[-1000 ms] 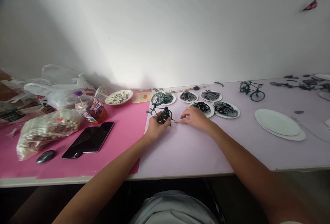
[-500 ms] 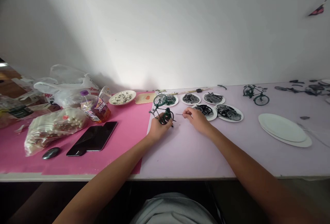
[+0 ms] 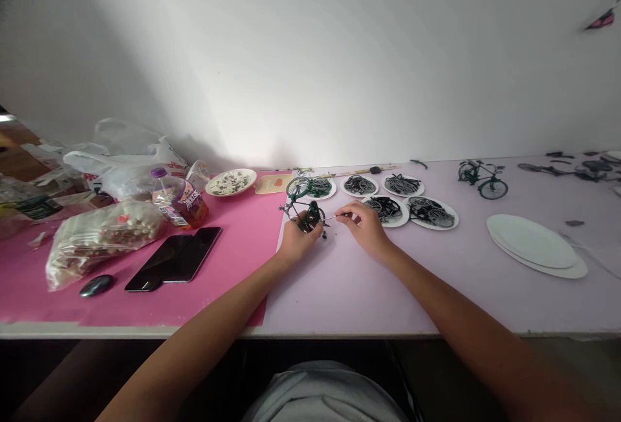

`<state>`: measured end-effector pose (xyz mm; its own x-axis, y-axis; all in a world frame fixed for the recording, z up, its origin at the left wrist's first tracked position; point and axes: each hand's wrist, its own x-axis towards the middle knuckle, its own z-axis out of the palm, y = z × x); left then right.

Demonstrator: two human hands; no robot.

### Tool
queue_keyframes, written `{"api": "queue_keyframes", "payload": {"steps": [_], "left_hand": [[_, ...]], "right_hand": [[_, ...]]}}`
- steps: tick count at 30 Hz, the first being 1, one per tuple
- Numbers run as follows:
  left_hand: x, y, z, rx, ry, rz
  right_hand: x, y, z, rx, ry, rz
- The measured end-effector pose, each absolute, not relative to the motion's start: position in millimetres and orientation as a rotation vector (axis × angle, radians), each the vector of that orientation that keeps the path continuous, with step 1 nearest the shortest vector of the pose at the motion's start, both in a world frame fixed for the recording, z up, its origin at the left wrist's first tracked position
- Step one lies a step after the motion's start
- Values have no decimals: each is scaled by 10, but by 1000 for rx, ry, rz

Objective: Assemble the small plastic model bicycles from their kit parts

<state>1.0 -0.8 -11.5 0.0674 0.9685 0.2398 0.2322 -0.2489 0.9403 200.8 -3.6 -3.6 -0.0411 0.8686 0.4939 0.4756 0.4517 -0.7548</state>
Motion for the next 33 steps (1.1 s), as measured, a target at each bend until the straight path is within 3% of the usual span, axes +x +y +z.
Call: {"api": "queue_keyframes", "payload": {"steps": [33], "left_hand": [[2,-14,-112,1598,1270,1207]], "right_hand": [[1998,-27,-70,-1014,-1739,379]]}}
